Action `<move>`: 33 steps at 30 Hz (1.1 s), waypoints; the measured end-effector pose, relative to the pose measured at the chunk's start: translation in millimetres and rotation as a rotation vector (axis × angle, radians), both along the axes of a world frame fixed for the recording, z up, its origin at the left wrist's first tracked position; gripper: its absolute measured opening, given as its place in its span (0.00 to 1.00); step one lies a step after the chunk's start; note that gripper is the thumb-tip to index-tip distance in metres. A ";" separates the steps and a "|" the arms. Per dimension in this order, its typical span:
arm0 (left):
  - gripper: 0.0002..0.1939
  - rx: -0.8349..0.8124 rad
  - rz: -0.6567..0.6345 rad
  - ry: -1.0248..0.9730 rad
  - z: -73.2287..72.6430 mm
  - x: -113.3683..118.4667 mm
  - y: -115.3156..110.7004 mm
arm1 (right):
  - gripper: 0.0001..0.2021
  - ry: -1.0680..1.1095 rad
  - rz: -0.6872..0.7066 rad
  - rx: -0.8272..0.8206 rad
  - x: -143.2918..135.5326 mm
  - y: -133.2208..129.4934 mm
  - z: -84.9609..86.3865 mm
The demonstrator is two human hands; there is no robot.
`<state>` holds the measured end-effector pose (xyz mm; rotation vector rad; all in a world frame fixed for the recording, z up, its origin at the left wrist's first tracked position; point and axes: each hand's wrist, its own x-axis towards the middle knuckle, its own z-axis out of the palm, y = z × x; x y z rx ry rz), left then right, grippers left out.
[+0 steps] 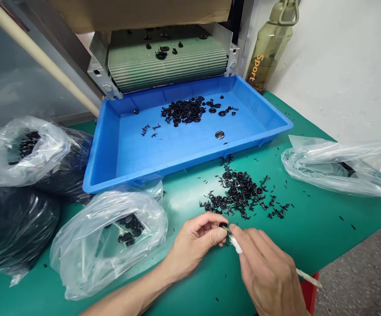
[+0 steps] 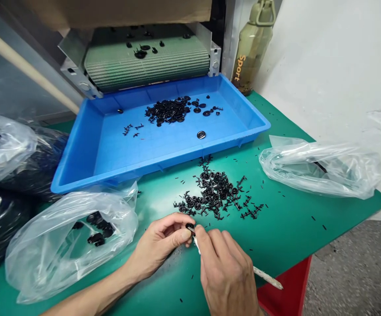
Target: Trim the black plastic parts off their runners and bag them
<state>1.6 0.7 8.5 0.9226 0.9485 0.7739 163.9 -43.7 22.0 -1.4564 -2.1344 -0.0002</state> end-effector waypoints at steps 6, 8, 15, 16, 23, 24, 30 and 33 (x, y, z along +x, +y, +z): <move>0.06 0.129 0.063 0.098 -1.9 1.3 -2.8 | 0.13 -0.067 -0.056 0.085 -9.9 -1.2 -4.2; 0.05 0.203 0.051 0.142 -2.0 0.9 -2.8 | 0.13 0.001 -0.060 0.044 -9.9 -1.4 -7.1; 0.07 0.253 0.074 0.224 -2.2 0.6 -6.5 | 0.12 0.265 -0.046 -0.438 1.5 12.7 -2.0; 0.07 0.221 0.094 0.219 -2.4 0.8 -7.4 | 0.12 0.247 -0.104 -0.403 3.0 16.5 -1.5; 0.11 0.134 0.063 0.110 -1.7 0.7 -5.8 | 0.14 -0.004 -0.141 -0.284 -3.3 38.9 -9.9; 0.11 0.125 0.050 0.108 -1.3 0.4 -4.8 | 0.14 -0.036 -0.147 -0.274 -5.1 40.2 -11.2; 0.09 0.049 0.116 0.091 -1.1 1.3 -4.0 | 0.14 -0.083 -0.154 -0.260 -3.9 39.1 -13.2; 0.09 0.086 0.171 0.135 -1.4 2.6 -5.8 | 0.14 -0.034 -0.138 -0.234 -2.7 38.9 -12.0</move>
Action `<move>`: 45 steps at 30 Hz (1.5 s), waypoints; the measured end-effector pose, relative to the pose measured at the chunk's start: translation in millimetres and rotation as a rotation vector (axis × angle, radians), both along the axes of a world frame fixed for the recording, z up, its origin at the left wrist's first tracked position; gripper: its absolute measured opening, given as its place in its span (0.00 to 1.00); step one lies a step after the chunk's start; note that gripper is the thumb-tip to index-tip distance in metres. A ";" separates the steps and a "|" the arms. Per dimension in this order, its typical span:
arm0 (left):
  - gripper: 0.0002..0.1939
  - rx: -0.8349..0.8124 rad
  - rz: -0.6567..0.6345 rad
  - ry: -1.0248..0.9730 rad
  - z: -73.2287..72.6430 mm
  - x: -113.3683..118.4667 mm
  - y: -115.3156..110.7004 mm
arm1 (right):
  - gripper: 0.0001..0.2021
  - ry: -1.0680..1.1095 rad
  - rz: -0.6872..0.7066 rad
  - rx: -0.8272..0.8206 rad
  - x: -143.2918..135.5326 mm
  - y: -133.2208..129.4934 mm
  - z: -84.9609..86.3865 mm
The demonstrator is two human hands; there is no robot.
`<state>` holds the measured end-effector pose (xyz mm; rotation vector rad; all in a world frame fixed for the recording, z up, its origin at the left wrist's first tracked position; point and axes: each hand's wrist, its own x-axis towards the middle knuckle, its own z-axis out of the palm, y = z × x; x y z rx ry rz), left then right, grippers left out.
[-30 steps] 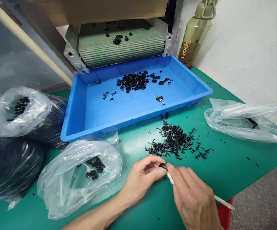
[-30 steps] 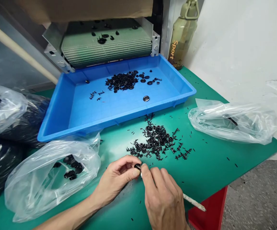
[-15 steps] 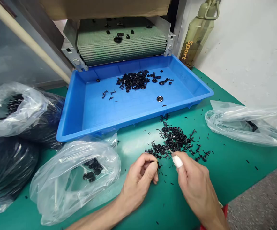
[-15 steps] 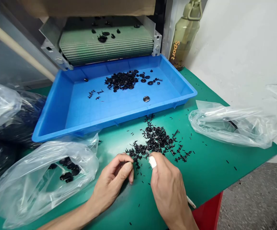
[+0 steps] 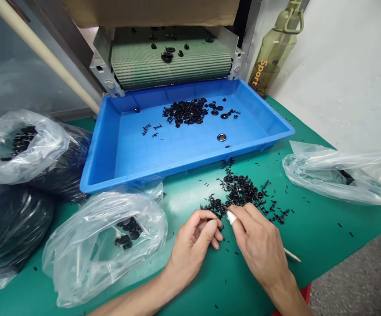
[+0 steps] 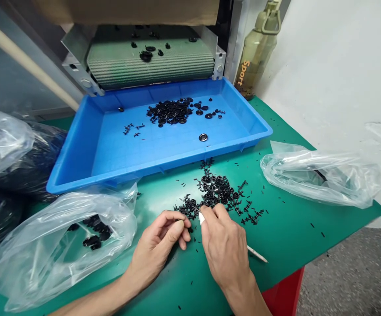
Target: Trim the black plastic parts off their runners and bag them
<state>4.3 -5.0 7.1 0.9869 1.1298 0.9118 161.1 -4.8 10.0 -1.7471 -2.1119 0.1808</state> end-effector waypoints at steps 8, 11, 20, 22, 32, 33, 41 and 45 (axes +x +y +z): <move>0.10 -0.009 -0.008 0.013 3.1 -1.1 1.5 | 0.13 0.061 0.024 -0.029 -0.8 2.9 4.6; 0.13 -0.064 -0.020 -0.060 6.1 -1.2 3.8 | 0.12 0.244 0.040 -0.027 0.8 -3.7 11.5; 0.14 -0.267 -0.033 -0.370 0.0 -4.7 8.2 | 0.16 0.328 0.170 -0.057 -6.5 -11.4 21.1; 0.14 -0.293 -0.011 -0.421 -0.8 -5.1 8.6 | 0.20 0.307 0.215 -0.082 -3.7 -11.1 21.7; 0.13 -0.272 0.051 -0.410 -2.5 -2.2 6.9 | 0.17 0.103 0.085 0.174 4.0 -25.4 11.2; 0.12 -0.264 0.064 -0.401 -2.9 -1.6 6.3 | 0.16 0.079 0.096 0.187 3.0 -26.4 10.6; 0.13 -0.271 0.130 -0.377 -5.0 -0.3 4.0 | 0.15 0.046 0.100 0.186 -6.4 -25.7 10.6; 0.13 -0.295 0.141 -0.441 -4.3 -1.3 6.2 | 0.14 0.096 0.087 0.152 -5.0 -28.6 8.7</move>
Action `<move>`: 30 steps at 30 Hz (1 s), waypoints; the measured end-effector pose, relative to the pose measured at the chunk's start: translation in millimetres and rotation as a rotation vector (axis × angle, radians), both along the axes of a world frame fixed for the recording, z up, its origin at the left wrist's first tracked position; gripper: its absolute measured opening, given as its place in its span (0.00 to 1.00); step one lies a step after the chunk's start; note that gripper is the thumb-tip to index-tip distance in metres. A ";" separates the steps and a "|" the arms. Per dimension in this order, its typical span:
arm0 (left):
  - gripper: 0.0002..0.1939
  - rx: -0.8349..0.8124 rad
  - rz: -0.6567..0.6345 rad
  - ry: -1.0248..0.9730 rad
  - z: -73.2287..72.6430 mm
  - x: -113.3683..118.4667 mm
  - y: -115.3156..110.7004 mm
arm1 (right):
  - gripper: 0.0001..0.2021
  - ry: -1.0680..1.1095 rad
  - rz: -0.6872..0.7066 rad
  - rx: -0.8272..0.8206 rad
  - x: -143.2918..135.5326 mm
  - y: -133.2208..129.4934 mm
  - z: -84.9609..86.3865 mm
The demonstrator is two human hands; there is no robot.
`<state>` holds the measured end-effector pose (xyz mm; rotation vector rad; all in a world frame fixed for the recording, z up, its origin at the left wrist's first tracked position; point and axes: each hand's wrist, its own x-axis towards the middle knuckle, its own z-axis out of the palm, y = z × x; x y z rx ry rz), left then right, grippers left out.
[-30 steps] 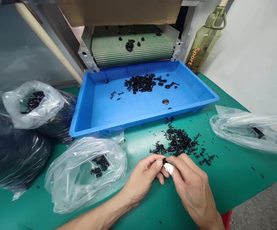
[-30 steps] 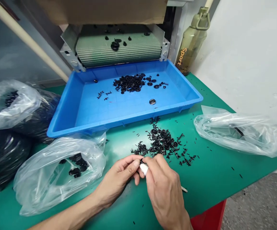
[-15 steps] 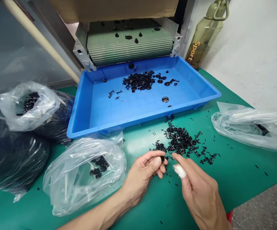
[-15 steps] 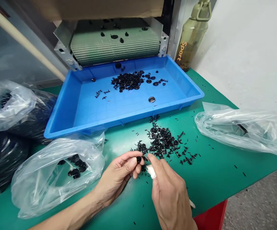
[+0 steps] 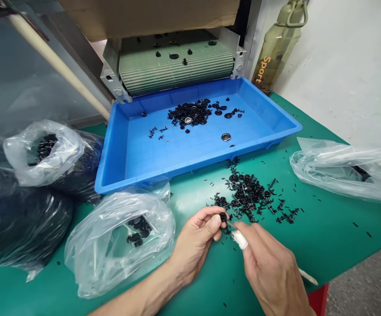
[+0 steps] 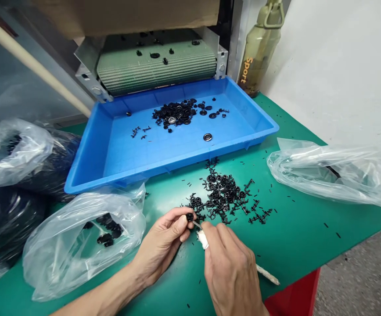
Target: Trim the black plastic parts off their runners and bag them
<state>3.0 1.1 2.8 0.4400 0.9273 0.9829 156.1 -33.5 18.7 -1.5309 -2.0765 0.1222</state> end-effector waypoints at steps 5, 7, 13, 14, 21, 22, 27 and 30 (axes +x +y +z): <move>0.10 0.021 -0.017 -0.066 2.0 -0.1 1.3 | 0.15 -0.001 -0.010 -0.017 -1.6 -2.2 -2.4; 0.09 0.031 -0.036 -0.081 2.8 -0.4 1.7 | 0.15 -0.002 -0.023 -0.014 -2.8 -1.2 -2.5; 0.07 0.022 -0.054 -0.100 3.7 -1.9 2.9 | 0.15 -0.029 -0.051 0.031 -4.7 1.3 0.0; 0.08 0.021 -0.053 -0.103 3.5 -1.9 2.8 | 0.15 -0.029 -0.054 0.033 -4.8 1.5 0.8; 0.13 0.076 -0.087 -0.029 0.6 -0.3 -0.8 | 0.16 -0.076 -0.063 0.076 -7.6 3.2 6.1; 0.12 0.090 -0.092 -0.011 0.3 -0.2 -1.2 | 0.16 -0.081 -0.067 0.082 -8.8 2.6 6.1; 0.08 0.188 -0.082 0.154 -0.8 0.5 -2.5 | 0.15 -0.003 -0.070 -0.015 -11.2 -1.5 2.5; 0.09 0.224 -0.080 0.211 -0.9 1.9 -3.0 | 0.12 0.181 -0.035 -0.332 -3.9 1.5 -0.7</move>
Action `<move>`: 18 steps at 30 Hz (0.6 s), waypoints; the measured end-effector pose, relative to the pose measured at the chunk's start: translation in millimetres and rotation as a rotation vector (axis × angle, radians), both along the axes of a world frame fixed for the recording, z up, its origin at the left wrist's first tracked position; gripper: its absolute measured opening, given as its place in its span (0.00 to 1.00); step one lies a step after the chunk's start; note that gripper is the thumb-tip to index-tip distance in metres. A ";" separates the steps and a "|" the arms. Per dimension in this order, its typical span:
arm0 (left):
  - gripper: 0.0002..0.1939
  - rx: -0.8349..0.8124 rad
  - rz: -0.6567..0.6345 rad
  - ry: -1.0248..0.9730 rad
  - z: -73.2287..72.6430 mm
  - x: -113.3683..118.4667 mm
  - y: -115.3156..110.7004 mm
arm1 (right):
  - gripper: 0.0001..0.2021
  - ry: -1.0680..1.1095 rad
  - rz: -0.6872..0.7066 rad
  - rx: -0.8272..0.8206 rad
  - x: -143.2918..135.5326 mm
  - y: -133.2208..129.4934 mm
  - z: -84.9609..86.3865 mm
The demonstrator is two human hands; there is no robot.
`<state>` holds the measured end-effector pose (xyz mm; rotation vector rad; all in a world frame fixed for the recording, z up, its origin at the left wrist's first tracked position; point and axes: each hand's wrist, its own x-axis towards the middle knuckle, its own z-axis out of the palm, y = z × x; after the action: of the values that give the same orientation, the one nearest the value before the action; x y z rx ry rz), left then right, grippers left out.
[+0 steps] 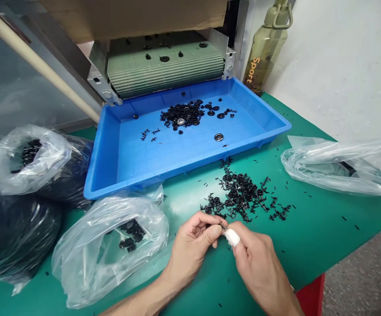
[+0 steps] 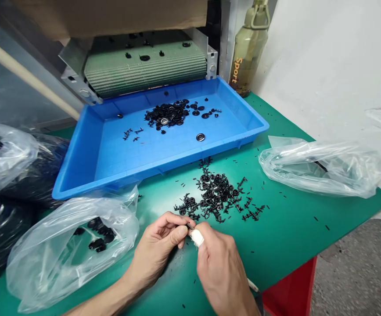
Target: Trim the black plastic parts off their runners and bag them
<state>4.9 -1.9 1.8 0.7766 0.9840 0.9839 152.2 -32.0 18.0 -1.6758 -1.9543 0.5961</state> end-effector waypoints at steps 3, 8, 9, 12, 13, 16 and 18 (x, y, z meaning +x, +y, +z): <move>0.12 -0.008 0.015 0.002 1.2 2.6 -1.2 | 0.10 0.082 -0.045 -0.190 11.3 9.4 -2.4; 0.14 -0.047 0.091 0.099 0.9 3.5 -5.3 | 0.12 -0.095 -0.094 -0.011 13.7 34.1 0.0; 0.13 -0.064 0.100 0.101 0.0 2.7 -6.0 | 0.13 -0.140 -0.066 0.021 10.4 39.5 1.1; 0.13 -0.097 0.108 0.054 -2.4 -0.2 -7.2 | 0.14 -0.292 0.011 0.018 -1.2 54.0 3.5; 0.13 -0.098 0.099 0.040 -2.7 -1.0 -7.2 | 0.14 -0.327 0.037 -0.001 -4.1 57.5 3.7; 0.13 -0.079 0.062 0.014 -2.4 -2.0 -6.1 | 0.14 -0.335 0.078 -0.044 -6.9 62.9 2.9; 0.14 -0.055 0.062 -0.015 -1.6 -1.9 -4.8 | 0.14 -0.282 0.073 -0.048 -4.7 62.9 2.2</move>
<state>2.9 -6.6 0.2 0.6956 1.0227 1.0109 147.5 30.9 20.2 -1.8064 -2.2212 0.4555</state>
